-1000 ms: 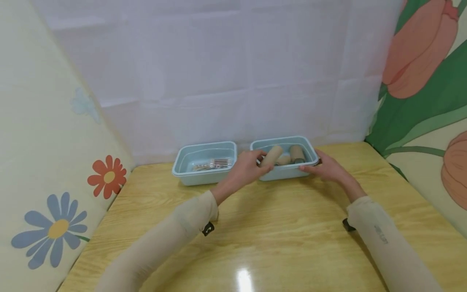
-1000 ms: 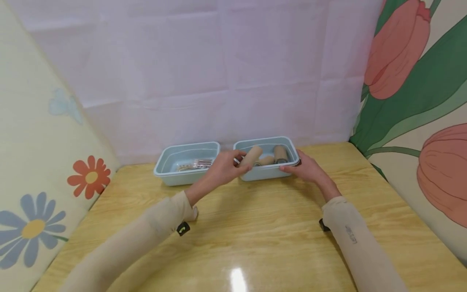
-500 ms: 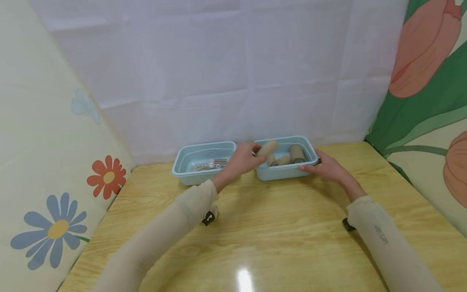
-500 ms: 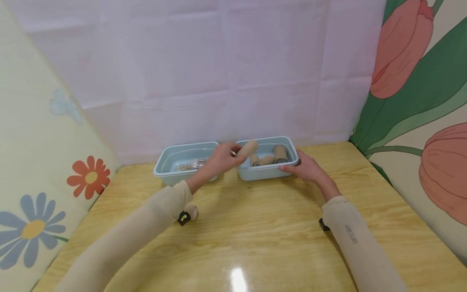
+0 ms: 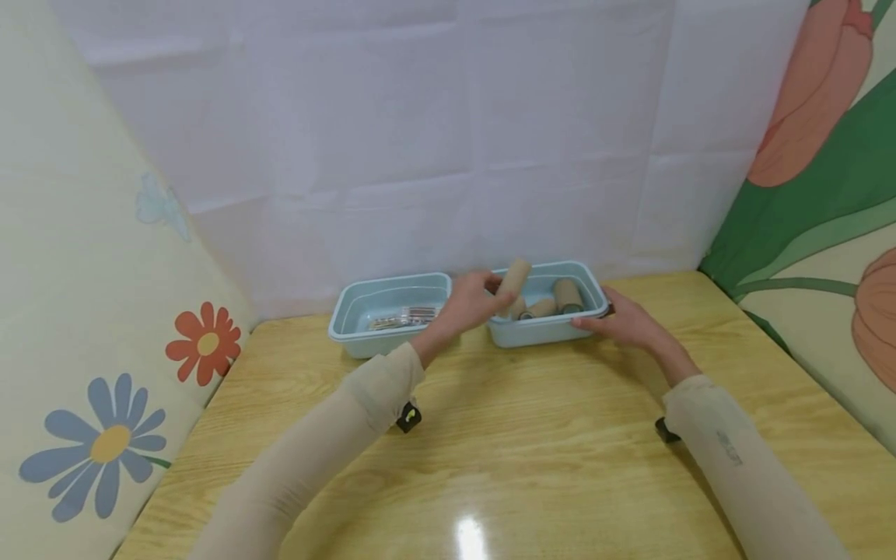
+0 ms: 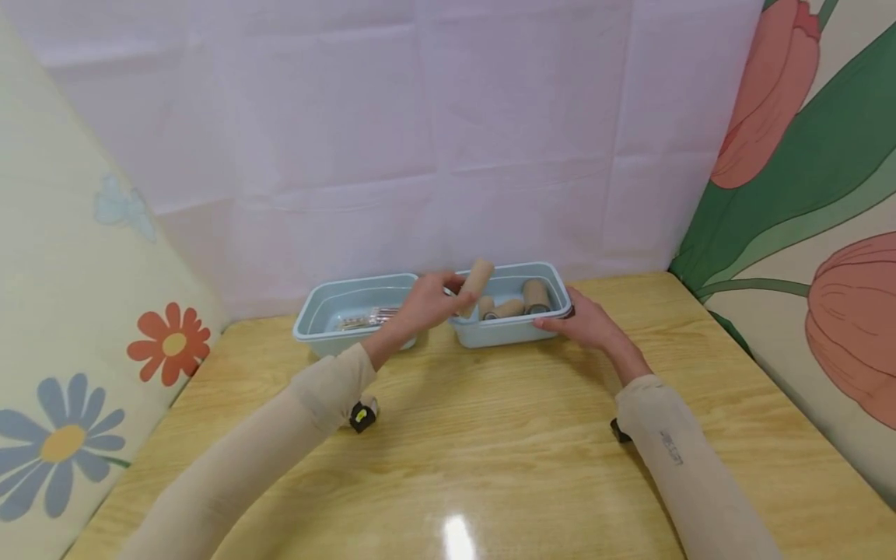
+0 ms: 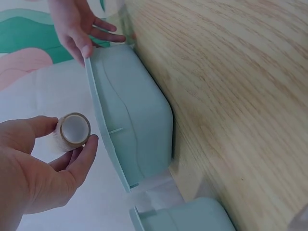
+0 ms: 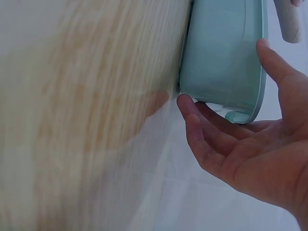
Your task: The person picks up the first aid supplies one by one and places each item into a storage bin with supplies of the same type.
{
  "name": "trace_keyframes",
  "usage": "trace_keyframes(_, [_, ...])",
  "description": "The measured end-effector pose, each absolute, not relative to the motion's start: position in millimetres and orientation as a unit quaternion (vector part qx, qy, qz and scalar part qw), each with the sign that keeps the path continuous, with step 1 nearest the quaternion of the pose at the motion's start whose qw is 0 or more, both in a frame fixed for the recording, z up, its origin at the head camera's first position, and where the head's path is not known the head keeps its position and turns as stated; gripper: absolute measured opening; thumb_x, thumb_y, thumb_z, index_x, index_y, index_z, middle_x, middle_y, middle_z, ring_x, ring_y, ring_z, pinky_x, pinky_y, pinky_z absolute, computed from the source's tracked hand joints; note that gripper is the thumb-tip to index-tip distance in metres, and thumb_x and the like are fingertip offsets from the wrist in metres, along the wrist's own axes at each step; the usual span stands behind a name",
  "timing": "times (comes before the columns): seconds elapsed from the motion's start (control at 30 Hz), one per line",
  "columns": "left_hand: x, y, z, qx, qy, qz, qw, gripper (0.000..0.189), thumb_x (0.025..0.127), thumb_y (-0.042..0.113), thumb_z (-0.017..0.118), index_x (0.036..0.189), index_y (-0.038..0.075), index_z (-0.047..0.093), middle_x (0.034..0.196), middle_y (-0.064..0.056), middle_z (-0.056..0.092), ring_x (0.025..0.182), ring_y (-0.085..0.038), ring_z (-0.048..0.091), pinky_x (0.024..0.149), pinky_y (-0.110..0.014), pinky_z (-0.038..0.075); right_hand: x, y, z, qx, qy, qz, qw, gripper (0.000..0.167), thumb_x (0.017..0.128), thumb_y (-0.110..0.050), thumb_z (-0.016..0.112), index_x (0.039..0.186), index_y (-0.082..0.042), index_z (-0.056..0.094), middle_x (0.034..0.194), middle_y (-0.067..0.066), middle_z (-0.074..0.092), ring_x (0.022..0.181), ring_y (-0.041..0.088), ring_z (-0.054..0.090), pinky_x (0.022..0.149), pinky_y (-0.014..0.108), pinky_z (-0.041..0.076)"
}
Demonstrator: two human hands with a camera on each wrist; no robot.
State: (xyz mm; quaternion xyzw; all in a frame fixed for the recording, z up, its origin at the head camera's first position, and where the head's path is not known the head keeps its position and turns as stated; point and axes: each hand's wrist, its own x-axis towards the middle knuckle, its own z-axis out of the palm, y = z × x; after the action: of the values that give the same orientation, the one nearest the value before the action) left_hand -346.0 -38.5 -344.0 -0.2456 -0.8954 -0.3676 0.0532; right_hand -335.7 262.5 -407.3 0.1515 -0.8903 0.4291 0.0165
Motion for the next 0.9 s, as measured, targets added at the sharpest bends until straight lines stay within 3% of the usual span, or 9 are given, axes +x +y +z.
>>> trace_keyframes(0.2, [-350.9,-35.4,-346.2,-0.207,-0.891,-0.404,0.029,0.045,0.098,0.033,0.068,0.128,-0.001,0.066,0.111,-0.012,0.07,0.091,-0.021,0.067,0.072,-0.033,0.056,-336.8,261.1,-409.1,0.154,-0.887,0.434,0.013,0.089,0.094,-0.038,0.075,0.156,0.004,0.028,0.145,0.031,0.046,0.13,0.045,0.045,0.106,0.06,0.036])
trace_keyframes(0.4, [-355.3,-34.4,-349.2,-0.17,-0.859,-0.483,-0.007,0.046,0.098,0.028,0.07,0.13,-0.005,0.063,0.116,-0.017,0.068,0.094,-0.026,0.069,0.078,-0.039,0.058,-338.1,259.6,-408.6,0.151,-0.888,0.434,0.012,0.089,0.094,-0.039,0.076,0.156,0.003,0.029,0.146,0.03,0.045,0.131,0.044,0.045,0.106,0.06,0.036])
trace_keyframes(0.63, [-355.3,-36.9,-349.4,-0.146,-0.842,-0.519,0.0,0.045,0.1,0.024,0.066,0.132,-0.008,0.058,0.12,-0.02,0.065,0.105,-0.031,0.064,0.083,-0.038,0.057,-335.3,257.9,-407.2,0.15,-0.887,0.437,0.006,0.09,0.094,-0.04,0.075,0.157,0.002,0.027,0.146,0.029,0.046,0.13,0.044,0.045,0.105,0.06,0.037])
trace_keyframes(0.9, [-355.3,-37.8,-350.0,-0.108,-0.833,-0.543,0.011,0.046,0.1,0.025,0.067,0.131,-0.008,0.059,0.117,-0.02,0.065,0.103,-0.031,0.065,0.083,-0.037,0.057,-334.1,254.7,-404.9,0.154,-0.887,0.435,0.011,0.089,0.094,-0.039,0.075,0.156,0.004,0.027,0.147,0.031,0.043,0.133,0.047,0.042,0.108,0.063,0.033])
